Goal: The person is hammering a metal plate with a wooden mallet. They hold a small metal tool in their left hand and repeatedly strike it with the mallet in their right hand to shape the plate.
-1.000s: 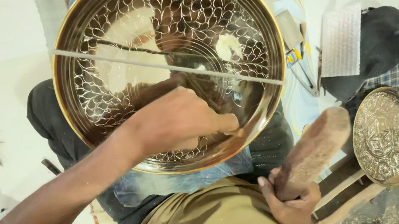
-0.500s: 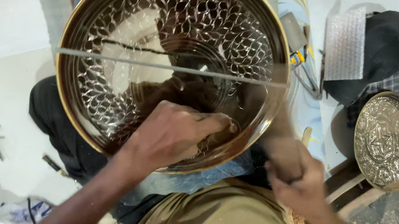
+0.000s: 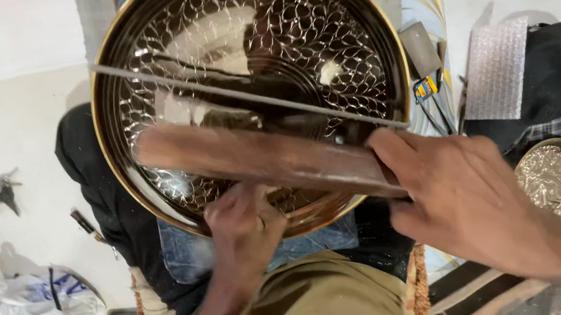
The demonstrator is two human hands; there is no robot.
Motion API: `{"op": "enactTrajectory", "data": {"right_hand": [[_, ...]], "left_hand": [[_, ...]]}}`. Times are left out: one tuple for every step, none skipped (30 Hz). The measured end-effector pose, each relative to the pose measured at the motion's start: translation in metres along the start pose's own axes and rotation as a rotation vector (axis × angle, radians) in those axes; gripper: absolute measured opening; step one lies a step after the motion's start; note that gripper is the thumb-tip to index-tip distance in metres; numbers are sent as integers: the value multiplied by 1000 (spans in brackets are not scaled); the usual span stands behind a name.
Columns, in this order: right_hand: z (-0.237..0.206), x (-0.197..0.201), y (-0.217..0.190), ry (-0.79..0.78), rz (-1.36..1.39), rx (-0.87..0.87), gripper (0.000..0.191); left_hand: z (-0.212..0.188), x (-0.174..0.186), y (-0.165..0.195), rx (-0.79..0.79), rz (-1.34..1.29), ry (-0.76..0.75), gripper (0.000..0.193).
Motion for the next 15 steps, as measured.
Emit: {"op": "enactTrajectory", "data": {"right_hand": [[4, 5, -6, 97, 147, 78, 48], [7, 10, -12, 185, 290, 158, 46], [10, 14, -17, 269, 433, 240, 45], [13, 17, -22, 189, 282, 245, 44], [14, 21, -26, 117, 132, 244, 44], [17, 25, -30, 119, 105, 255, 44], [19, 29, -34, 120, 78, 266, 44], [22, 33, -39, 181, 174, 297, 44], [23, 37, -44, 236, 271, 331, 44], [22, 43, -48, 323, 218, 451, 51], [21, 47, -51, 413, 163, 572, 58], [21, 50, -53, 508, 106, 686, 65], [24, 49, -53, 365, 141, 551, 57], [25, 47, -51, 220, 173, 414, 50], [27, 44, -49, 71, 204, 275, 44]], "left_hand": [[-4, 0, 3, 36, 18, 33, 33], [-8, -1, 6, 82, 36, 66, 38], [-9, -2, 9, 82, 82, 86, 27], [-10, -3, 10, 80, 131, 107, 17], [-9, -4, 12, 70, 178, 127, 11], [-9, -4, 14, 75, 145, 137, 15], [-10, -3, 17, 79, 109, 145, 23], [-11, -2, 21, 91, 74, 152, 32], [-11, -2, 22, 128, 91, 149, 28], [-10, -3, 24, 162, 109, 151, 24], [-9, -3, 24, 193, 126, 156, 21], [-10, -3, 27, 144, 124, 173, 28], [-10, -3, 28, 92, 120, 189, 35], [-11, -4, 30, 44, 115, 203, 43], [-11, -5, 29, 78, 130, 189, 37]]}}
Point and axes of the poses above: each hand's wrist, its own z-axis towards the middle knuckle, its own x-axis out of the back of the hand, y = z × x, the point moved 1 cm from there along z, towards the middle knuckle, and after that the axes turned 13 degrees about y, right-handed, at the moved point
